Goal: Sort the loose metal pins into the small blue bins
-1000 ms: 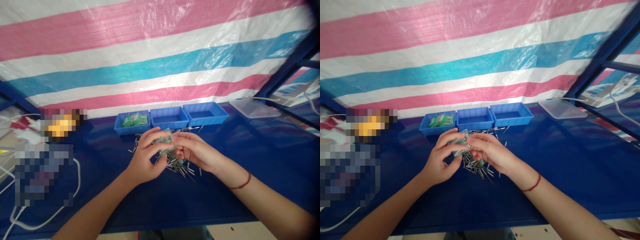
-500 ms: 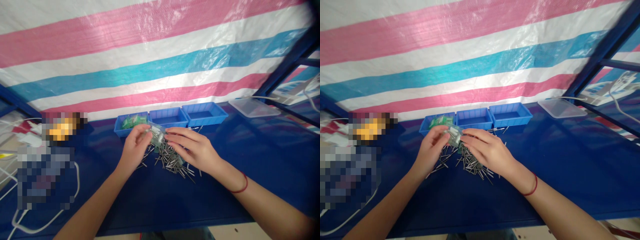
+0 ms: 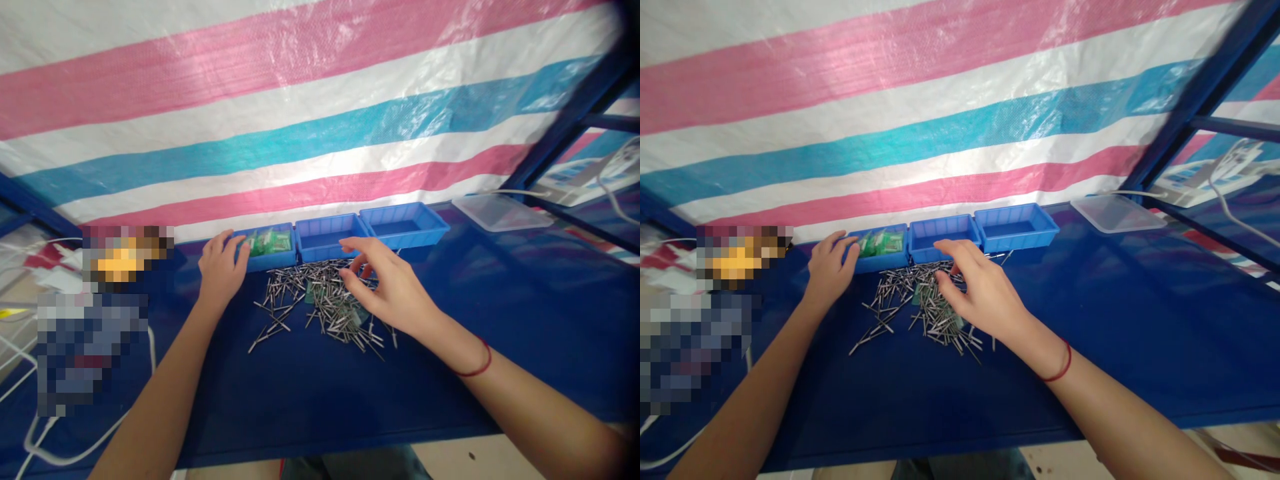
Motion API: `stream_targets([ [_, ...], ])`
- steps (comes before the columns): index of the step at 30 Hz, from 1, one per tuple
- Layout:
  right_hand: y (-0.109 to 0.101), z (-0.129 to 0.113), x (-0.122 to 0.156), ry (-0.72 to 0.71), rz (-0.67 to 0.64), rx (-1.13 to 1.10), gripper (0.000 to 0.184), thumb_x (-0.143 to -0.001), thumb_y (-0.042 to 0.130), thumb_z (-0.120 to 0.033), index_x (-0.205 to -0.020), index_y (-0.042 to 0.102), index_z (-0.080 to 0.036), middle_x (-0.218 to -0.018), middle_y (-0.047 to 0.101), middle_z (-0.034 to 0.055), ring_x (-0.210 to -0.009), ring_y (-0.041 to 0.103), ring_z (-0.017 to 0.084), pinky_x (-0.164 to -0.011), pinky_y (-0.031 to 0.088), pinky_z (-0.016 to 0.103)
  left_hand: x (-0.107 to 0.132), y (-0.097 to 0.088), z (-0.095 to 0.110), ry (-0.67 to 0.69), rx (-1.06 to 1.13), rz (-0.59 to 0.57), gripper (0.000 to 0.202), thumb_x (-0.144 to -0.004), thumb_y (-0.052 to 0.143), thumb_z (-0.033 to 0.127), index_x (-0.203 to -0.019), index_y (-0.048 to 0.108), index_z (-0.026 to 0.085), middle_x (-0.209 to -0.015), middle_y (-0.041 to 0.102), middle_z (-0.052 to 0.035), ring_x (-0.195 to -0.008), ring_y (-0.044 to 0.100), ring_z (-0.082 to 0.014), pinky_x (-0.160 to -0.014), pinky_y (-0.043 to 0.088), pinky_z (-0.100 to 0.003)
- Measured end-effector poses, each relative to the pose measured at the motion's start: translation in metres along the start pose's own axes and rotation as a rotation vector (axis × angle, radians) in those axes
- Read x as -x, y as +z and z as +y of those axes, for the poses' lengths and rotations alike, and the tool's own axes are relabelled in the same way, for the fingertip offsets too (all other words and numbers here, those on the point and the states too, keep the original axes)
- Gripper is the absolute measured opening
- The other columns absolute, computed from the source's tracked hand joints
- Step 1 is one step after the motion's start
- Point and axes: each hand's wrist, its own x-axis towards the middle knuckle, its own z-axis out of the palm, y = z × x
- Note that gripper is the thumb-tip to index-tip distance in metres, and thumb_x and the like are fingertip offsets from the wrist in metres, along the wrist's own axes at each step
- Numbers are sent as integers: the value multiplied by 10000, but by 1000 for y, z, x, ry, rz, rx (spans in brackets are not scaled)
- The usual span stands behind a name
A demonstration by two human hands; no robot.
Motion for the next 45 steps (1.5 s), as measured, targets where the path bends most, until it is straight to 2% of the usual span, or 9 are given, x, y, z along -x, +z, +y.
stream_targets([
  [3, -1, 5, -1, 55, -138, 65, 208, -831, 473, -136, -996, 595, -170, -928, 626, 61, -711, 567, 147, -670, 454, 300, 1, -1, 5, 32, 1, -38, 349, -942, 398, 404, -1161, 626, 255, -1236, 609, -68, -1244, 411, -310, -1025, 302, -519],
  [8, -5, 8, -2, -16, -437, 161, 110, -740, 521, -123, -737, 618, -176, -774, 620, 42, -778, 559, 186, -703, 411, 311, 10, -11, 27, 206, 89, 80, 310, -912, 480, 366, -1126, 640, 209, -1229, 587, -91, -1240, 425, -288, -1059, 299, -475],
  [12, -12, 6, 0, 130, -514, 356, 135, -726, 567, -221, -598, 596, -189, -692, 618, 47, -678, 563, 195, -581, 361, 301, 33, -24, 65, 531, 299, -207, 260, -908, 497, 343, -1073, 659, 223, -1111, 628, -74, -1071, 539, -225, -990, 395, -401],
  [16, -18, 4, 2, 284, -590, 488, 175, -737, 584, -300, -612, 655, -200, -679, 654, 80, -635, 603, 230, -509, 316, 296, 64, -24, 101, 717, 387, -388, 514, -822, 570, 534, -1238, 586, 235, -1384, 479, -124, -1293, 380, -331, -1071, 311, -496],
  [18, -19, 4, 3, 310, -623, 491, 167, -734, 600, -321, -640, 674, -206, -680, 665, 89, -638, 621, 244, -506, 319, 295, 76, -19, 111, 725, 409, -448, 667, -780, 582, 598, -1337, 500, 241, -1474, 375, -136, -1374, 254, -385, -1092, 247, -565],
  [21, -17, 5, 4, 354, -647, 463, 164, -740, 601, -326, -643, 672, -214, -655, 664, 79, -628, 627, 243, -506, 322, 290, 85, -12, 115, 698, 388, -504, 698, -806, 566, 562, -1405, 409, 241, -1517, 310, -125, -1417, 159, -389, -1113, 171, -600],
  [28, -13, 13, 1, 398, -751, 194, 103, -699, 607, -252, -604, 614, -214, -611, 643, 15, -557, 569, 163, -505, 339, 262, 90, -6, 113, 587, 359, -550, 695, -880, 462, 538, -1458, 304, 186, -1540, 254, -139, -1437, 148, -330, -1150, 130, -555],
  [34, -14, 14, -4, 431, -742, 75, 110, -694, 529, -209, -590, 561, -193, -554, 574, -8, -531, 507, 135, -489, 324, 257, 92, -7, 113, 547, 354, -543, 689, -895, 438, 530, -1467, 283, 178, -1546, 239, -137, -1438, 144, -332, -1145, 148, -561],
  [45, -22, 13, -12, 479, -400, 87, 163, -743, 488, -237, -599, 535, -179, -565, 539, -15, -546, 469, 119, -519, 323, 264, 87, -9, 111, 559, 257, -477, 734, -898, 430, 552, -1461, 282, 105, -1540, 251, -148, -1441, 116, -328, -1152, 187, -532],
])
